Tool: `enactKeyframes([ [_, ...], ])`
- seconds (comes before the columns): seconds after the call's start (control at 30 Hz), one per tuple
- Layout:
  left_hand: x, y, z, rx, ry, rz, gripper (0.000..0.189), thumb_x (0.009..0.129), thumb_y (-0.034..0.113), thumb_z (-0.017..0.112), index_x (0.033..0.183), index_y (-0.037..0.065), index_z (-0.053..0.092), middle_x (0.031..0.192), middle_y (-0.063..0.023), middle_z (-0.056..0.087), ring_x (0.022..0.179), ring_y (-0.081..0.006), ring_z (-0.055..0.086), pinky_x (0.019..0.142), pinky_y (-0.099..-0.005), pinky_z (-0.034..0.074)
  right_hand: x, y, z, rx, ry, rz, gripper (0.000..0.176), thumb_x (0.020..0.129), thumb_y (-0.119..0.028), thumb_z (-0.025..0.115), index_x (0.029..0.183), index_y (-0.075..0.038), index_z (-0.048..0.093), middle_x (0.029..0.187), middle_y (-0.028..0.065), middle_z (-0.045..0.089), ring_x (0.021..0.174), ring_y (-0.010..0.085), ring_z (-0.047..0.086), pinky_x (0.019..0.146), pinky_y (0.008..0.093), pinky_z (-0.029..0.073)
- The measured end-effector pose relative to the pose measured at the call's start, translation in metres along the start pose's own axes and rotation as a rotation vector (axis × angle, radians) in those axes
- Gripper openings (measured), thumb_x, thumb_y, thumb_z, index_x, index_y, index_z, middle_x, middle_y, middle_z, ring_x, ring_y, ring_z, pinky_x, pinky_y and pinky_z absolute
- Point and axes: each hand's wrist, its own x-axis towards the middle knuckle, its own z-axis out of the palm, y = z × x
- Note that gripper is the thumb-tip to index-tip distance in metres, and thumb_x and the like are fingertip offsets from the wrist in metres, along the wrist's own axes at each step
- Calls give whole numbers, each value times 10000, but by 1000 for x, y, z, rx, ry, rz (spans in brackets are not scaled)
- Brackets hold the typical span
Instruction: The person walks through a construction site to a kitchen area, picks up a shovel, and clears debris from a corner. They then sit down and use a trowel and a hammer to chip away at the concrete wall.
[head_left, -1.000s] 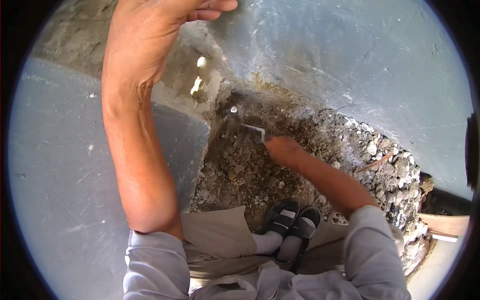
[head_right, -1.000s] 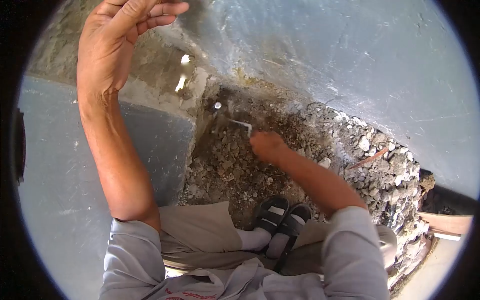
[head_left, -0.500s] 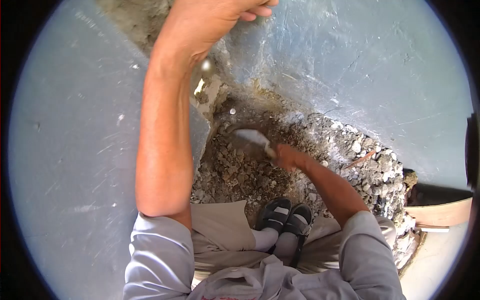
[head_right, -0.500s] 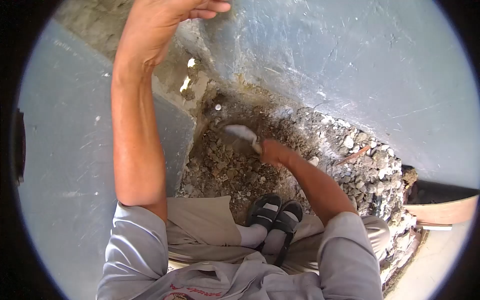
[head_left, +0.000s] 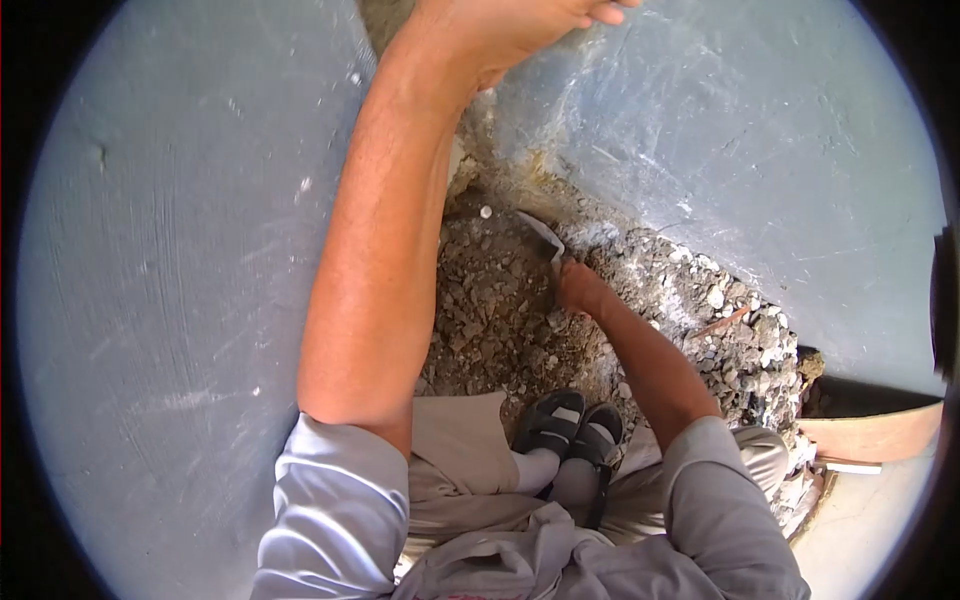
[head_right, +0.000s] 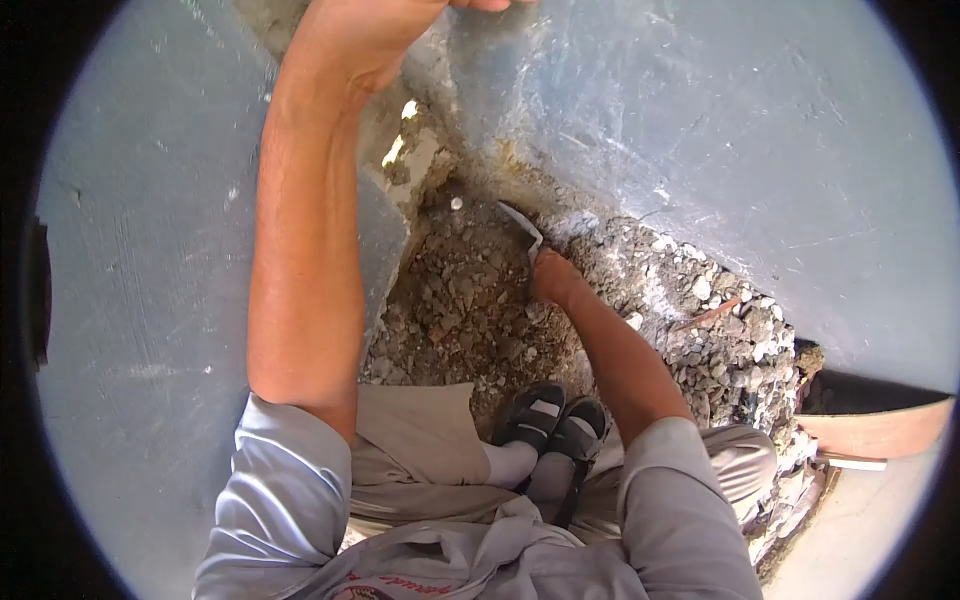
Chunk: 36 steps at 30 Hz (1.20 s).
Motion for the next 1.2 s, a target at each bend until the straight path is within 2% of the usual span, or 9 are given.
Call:
enactKeyframes([
  [0.03,1,2,1,-24,-30,20,201,904,177,635,934,-21,649,778,-67,650,685,-102,580,618,-249,486,-18,-3,-17,305,-11,110,455,843,-209,593,1138,120,485,1061,234,626,861,381,660,760,449,558],
  [0.23,1,-8,1,15,-31,36,187,898,162,636,929,-23,648,782,-68,651,676,-102,576,607,-245,480,-95,11,-78,269,-315,52,348,910,-164,493,1187,40,546,976,226,646,823,292,654,659,393,564],
  [0.37,3,-16,4,-25,-48,65,186,894,159,643,930,-24,648,790,-74,658,685,-108,588,621,-243,486,-54,13,-55,107,122,87,287,923,-164,483,1080,63,561,953,212,657,766,287,665,646,412,571],
  [0.47,-5,-13,4,-34,-51,59,178,896,156,641,933,-17,653,794,-72,663,690,-108,593,636,-242,491,1,-4,-2,674,-105,249,330,897,-222,578,1096,33,518,837,201,647,793,317,649,725,428,550],
  [0.53,-4,-8,3,-5,-8,10,169,898,155,640,934,-9,657,797,-67,665,693,-105,596,643,-241,492,-14,-25,6,728,-151,239,325,906,-268,563,1011,40,558,880,212,650,830,312,648,757,427,541],
  [0.63,5,-8,11,23,36,-37,155,900,157,641,931,7,662,803,-56,670,702,-99,603,650,-239,492,-52,7,9,532,-161,88,339,904,-295,555,954,39,589,888,218,653,849,313,644,790,438,529],
  [0.83,4,-28,18,61,-15,-86,148,908,164,638,926,20,663,820,-50,677,719,-99,618,663,-235,494,-64,25,-51,181,37,81,420,863,-194,606,1202,36,512,1126,230,629,957,357,659,801,443,549],
  [1.07,7,-37,13,23,26,-83,135,910,150,630,934,21,664,817,-49,674,716,-105,617,670,-237,495,-4,-56,35,149,53,-81,377,864,-198,594,1196,-30,537,1114,202,633,969,378,646,855,416,536],
  [1.2,7,-44,17,66,-15,-12,141,909,151,632,938,17,662,828,-53,675,726,-108,618,672,-237,495,-80,-28,-74,74,-128,-88,364,876,-200,573,1162,23,533,1084,194,642,968,351,653,870,422,532],
])
